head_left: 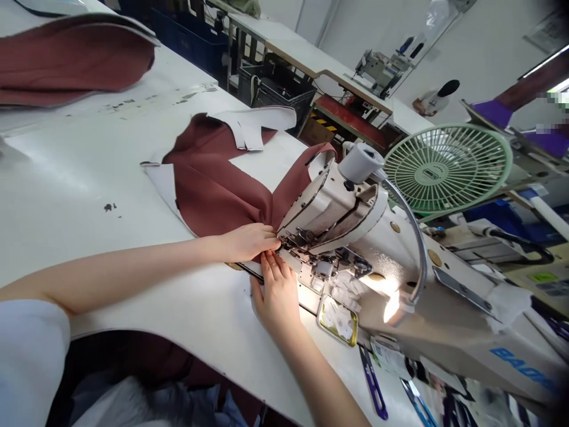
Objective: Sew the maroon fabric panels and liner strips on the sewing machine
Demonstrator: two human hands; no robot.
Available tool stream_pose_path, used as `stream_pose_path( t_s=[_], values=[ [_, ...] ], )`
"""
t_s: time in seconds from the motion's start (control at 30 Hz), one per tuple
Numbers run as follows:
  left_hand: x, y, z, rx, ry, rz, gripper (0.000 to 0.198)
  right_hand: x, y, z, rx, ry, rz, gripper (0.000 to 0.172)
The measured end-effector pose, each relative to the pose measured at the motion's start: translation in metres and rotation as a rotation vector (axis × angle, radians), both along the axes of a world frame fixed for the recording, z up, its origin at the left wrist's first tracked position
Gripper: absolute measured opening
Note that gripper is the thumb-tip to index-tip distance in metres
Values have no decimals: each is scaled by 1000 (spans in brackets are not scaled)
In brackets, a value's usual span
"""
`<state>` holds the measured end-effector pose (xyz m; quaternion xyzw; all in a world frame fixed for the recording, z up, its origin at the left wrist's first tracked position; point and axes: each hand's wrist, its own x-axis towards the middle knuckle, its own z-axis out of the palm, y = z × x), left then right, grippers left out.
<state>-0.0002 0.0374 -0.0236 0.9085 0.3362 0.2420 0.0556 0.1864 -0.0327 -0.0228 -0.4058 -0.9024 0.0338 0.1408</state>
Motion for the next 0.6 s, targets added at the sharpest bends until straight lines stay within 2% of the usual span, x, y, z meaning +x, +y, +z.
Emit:
stream_pose_path(
  t_s=[0.27,0.37,0.43,0.5,0.53,0.6],
  values=[
    [5,0,6,-94,16,24,10,2,5,-4,66,22,10,48],
    [-5,8,21,-127,26,-1,14,2,8,-5,83,47,17,48],
    [-27,15,37,-143,16,14,21,3,9,-6,92,59,21,47],
    [-62,20,50,-149,27,191,27,4,9,-7,102,73,27,45],
    [-83,18,54,-162,62,355,32,4,9,-7,107,83,29,44],
    [-124,6,52,-254,220,704,54,6,9,-5,110,120,40,41]
  ],
)
